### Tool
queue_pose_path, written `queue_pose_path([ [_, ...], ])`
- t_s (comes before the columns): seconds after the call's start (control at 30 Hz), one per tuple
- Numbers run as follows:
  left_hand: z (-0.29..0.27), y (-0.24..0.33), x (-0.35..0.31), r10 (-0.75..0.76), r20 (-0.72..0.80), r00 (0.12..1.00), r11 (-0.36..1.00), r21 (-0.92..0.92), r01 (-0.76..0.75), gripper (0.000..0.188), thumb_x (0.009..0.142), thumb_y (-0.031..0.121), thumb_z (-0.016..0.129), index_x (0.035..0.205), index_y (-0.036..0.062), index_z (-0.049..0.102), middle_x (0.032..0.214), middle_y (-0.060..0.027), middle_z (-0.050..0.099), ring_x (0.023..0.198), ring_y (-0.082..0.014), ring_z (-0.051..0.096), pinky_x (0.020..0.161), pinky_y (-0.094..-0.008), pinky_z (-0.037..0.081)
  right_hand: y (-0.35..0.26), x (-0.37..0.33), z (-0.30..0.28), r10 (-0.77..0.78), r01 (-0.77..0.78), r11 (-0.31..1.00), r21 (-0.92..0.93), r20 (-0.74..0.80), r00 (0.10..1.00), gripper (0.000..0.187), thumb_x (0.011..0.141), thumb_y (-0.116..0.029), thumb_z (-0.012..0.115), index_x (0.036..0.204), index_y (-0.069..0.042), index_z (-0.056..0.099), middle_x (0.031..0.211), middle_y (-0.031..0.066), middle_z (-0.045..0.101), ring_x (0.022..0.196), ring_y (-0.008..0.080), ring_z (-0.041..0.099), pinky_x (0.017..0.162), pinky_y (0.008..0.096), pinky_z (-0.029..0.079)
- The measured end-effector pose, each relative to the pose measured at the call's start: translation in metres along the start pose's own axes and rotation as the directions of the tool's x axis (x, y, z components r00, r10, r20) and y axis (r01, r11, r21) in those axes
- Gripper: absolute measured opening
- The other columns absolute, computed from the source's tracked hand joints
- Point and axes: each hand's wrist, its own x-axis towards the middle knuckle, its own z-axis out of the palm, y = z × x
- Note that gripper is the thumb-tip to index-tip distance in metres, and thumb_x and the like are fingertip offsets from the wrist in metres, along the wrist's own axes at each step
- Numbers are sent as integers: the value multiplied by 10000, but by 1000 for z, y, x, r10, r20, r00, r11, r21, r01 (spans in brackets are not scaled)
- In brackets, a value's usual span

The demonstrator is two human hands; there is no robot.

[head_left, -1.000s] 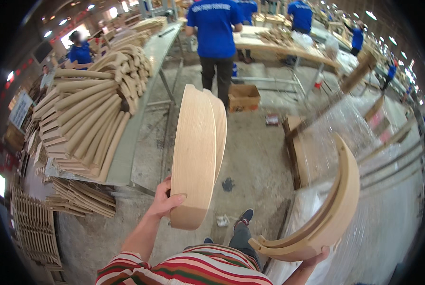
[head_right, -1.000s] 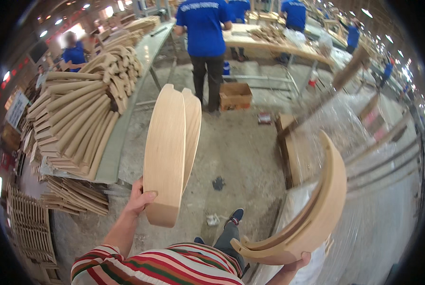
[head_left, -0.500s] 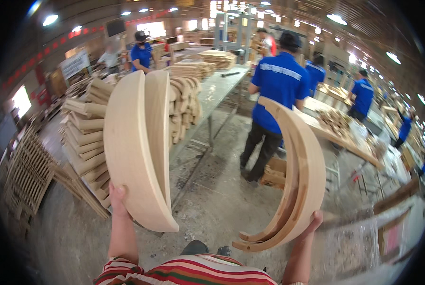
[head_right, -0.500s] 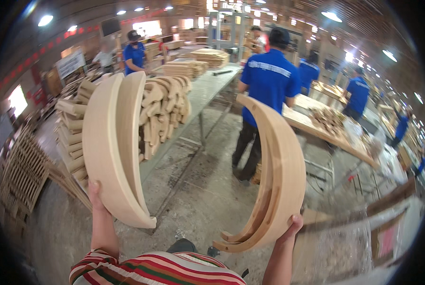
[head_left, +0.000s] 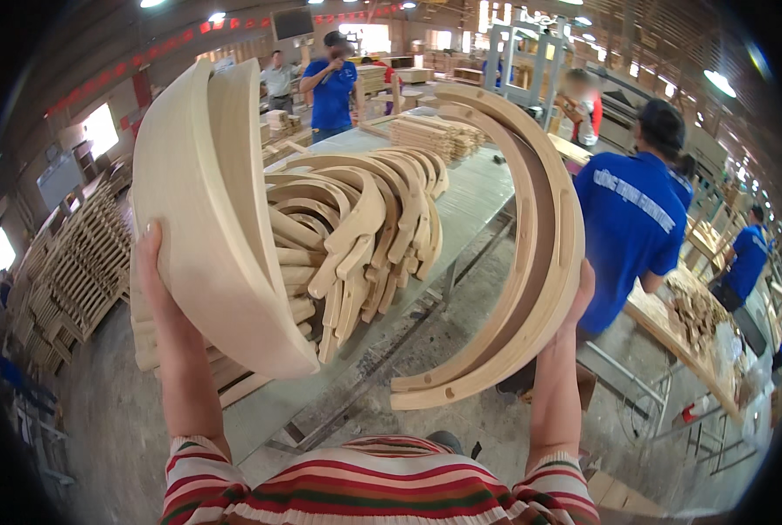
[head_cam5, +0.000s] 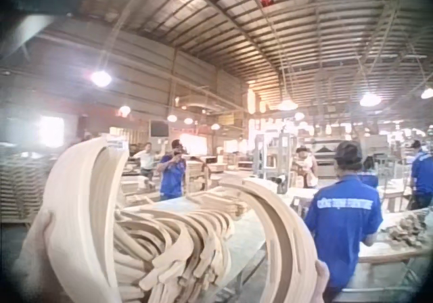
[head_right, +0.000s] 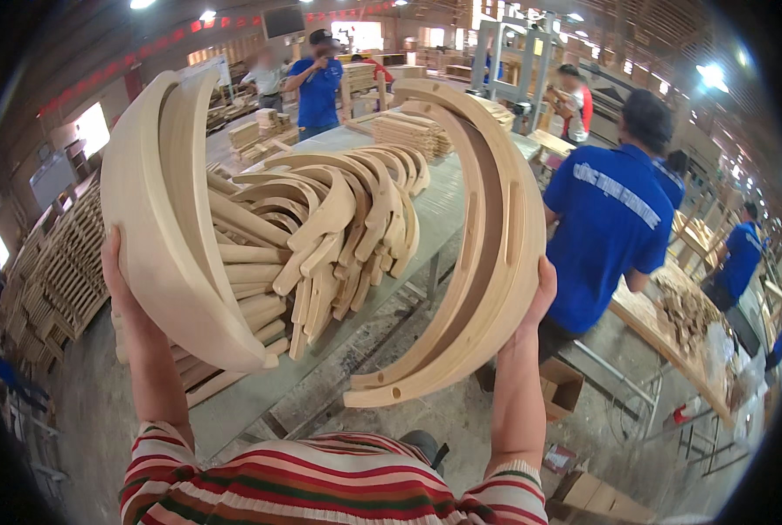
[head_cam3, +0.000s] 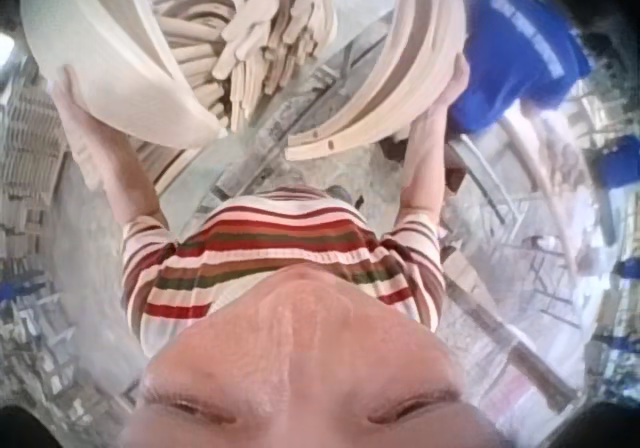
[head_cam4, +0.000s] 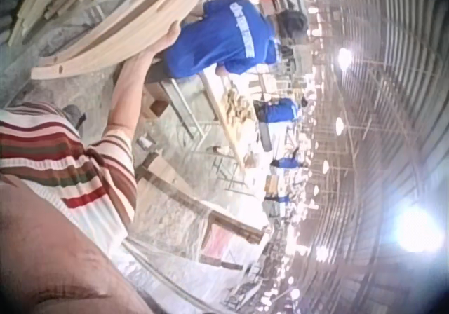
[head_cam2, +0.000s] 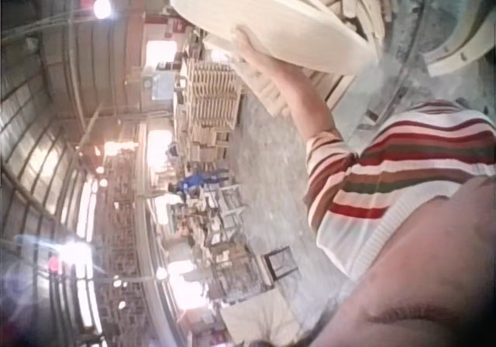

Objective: The person handles curved wooden chair parts, then applies glue to a wooden chair frame using a brush. They walk to a station to mix a yellow liquid into a container, then return to the frame and use a pneumatic nail gun to fasten the parts together.

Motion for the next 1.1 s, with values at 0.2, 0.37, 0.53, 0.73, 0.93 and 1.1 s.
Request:
queue_pose_path([
  [0.2, 56, -33, 82, -87, 205, 975, 972, -196, 128, 427, 881, 275, 522, 1190, -15, 470, 1019, -129, 615, 836, -210, 639, 740, -312, 538, 56, 164, 0, 272, -298, 946, 129, 189, 944, 499, 860, -389, 417, 1164, -15, 544, 1048, 152, 626, 905, 295, 626, 820, 419, 512],
  [0.37, 94, -74, 155, -174, 151, 973, 981, -56, 184, 359, 854, 222, 575, 1116, -19, 527, 992, -124, 626, 841, -198, 641, 737, -309, 539, 127, 262, 29, 476, -526, 842, 123, 292, 830, 550, 860, -438, 394, 1211, -31, 514, 1113, 160, 597, 951, 319, 602, 869, 431, 486],
  [0.53, 121, -146, 246, -266, 130, 955, 956, 166, 244, 337, 851, 244, 591, 1068, -12, 570, 952, -89, 632, 820, -165, 626, 709, -296, 523, 211, 348, 28, 635, -719, 686, 117, 387, 669, 494, 879, -413, 404, 1192, -58, 545, 1108, 132, 604, 966, 297, 597, 863, 415, 484],
  [0.73, 172, -255, 259, -517, 197, 833, 724, 620, 302, 361, 894, 332, 523, 1054, 12, 572, 950, -76, 614, 826, -141, 585, 716, -317, 481, 264, 441, -20, 358, 392, 357, -848, 512, 781, 508, 932, -354, 375, 1323, -34, 424, 1334, 160, 444, 1267, 285, 373, 1063, 370, 259],
  [0.93, 155, -228, 197, -787, 233, 571, 241, 968, -63, 622, 837, 487, 548, 1167, -35, 473, 1091, -178, 561, 1003, -289, 531, 833, -362, 435, 285, 396, -27, 553, 37, 604, -796, 452, 699, 566, 950, -381, 375, 1392, -34, 309, 1436, 131, 309, 1328, 244, 271, 1095, 340, 191],
  [1.1, 105, -176, 69, -304, 633, 712, 69, 760, -646, 631, 846, 423, 556, 1287, 4, 388, 1312, -211, 393, 1209, -342, 387, 954, -422, 373, 222, 340, -38, 344, 267, 421, -867, 425, 837, 486, 932, -273, 452, 1363, -58, 380, 1381, 125, 395, 1219, 246, 406, 1019, 350, 305],
])
